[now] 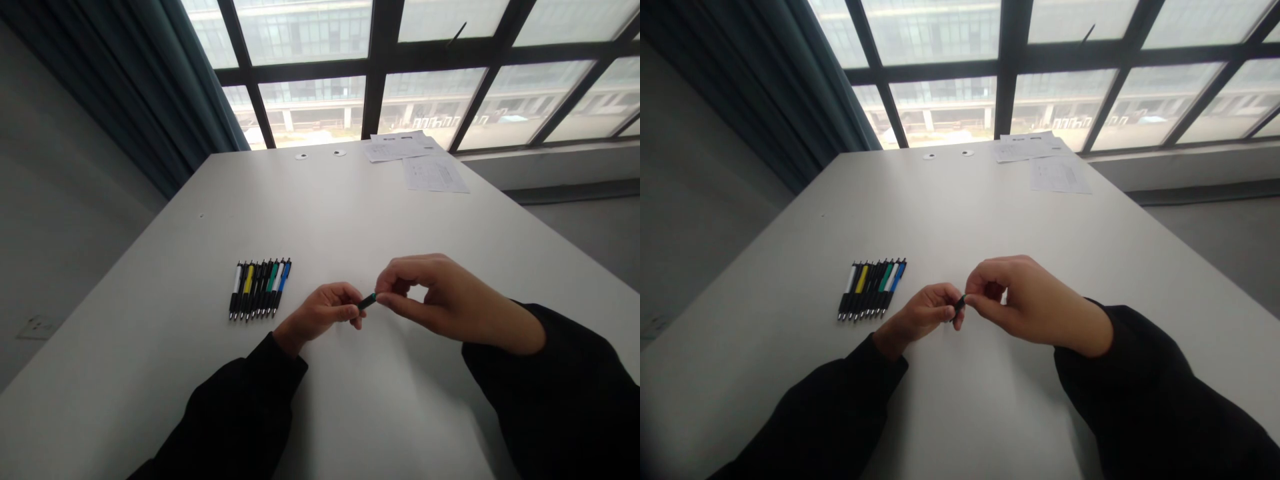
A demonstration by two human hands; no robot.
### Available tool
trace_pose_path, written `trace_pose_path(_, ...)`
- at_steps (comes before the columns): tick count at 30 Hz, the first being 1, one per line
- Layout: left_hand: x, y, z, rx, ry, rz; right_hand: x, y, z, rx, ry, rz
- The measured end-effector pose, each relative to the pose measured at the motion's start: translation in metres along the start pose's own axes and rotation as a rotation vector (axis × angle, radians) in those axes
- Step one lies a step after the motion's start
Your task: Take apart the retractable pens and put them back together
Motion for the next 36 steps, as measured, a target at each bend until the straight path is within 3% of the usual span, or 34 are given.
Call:
trace_pose_path(3, 0.000, -0.002, 0.000, 0.024, 0.024, -0.021, 0.020, -0.004, -0.001, -0.038, 0.116, -0.036)
trace_pose_path(5, 0.001, -0.002, 0.000, 0.034, 0.036, -0.030, 0.042, 0.001, -0.001, -0.117, 0.235, -0.191)
trace_pose_path(7, 0.001, 0.000, 0.000, 0.036, 0.042, -0.035, 0.066, 0.016, -0.002, -0.269, 0.338, -0.415)
trace_pose_path(12, 0.002, 0.003, 0.000, 0.044, 0.050, -0.047, 0.096, 0.051, -0.001, -0.407, 0.382, -0.486)
trace_pose_path(31, 0.003, 0.003, 0.000, 0.048, 0.041, -0.058, 0.093, 0.061, 0.003, -0.425, 0.381, -0.559)
trace_pose_path(36, 0.002, 0.003, -0.001, 0.037, 0.044, -0.060, 0.094, 0.049, 0.004, -0.357, 0.355, -0.485)
Point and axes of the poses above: each hand's wrist, its own z-axis towards the middle knuckle, its own y-axis out of the palm, x = y × z, the point moved 6 cm from there along z, towards the middle knuckle, and after that the axes turned 11 degrees about -z, right-handed, at the moved point
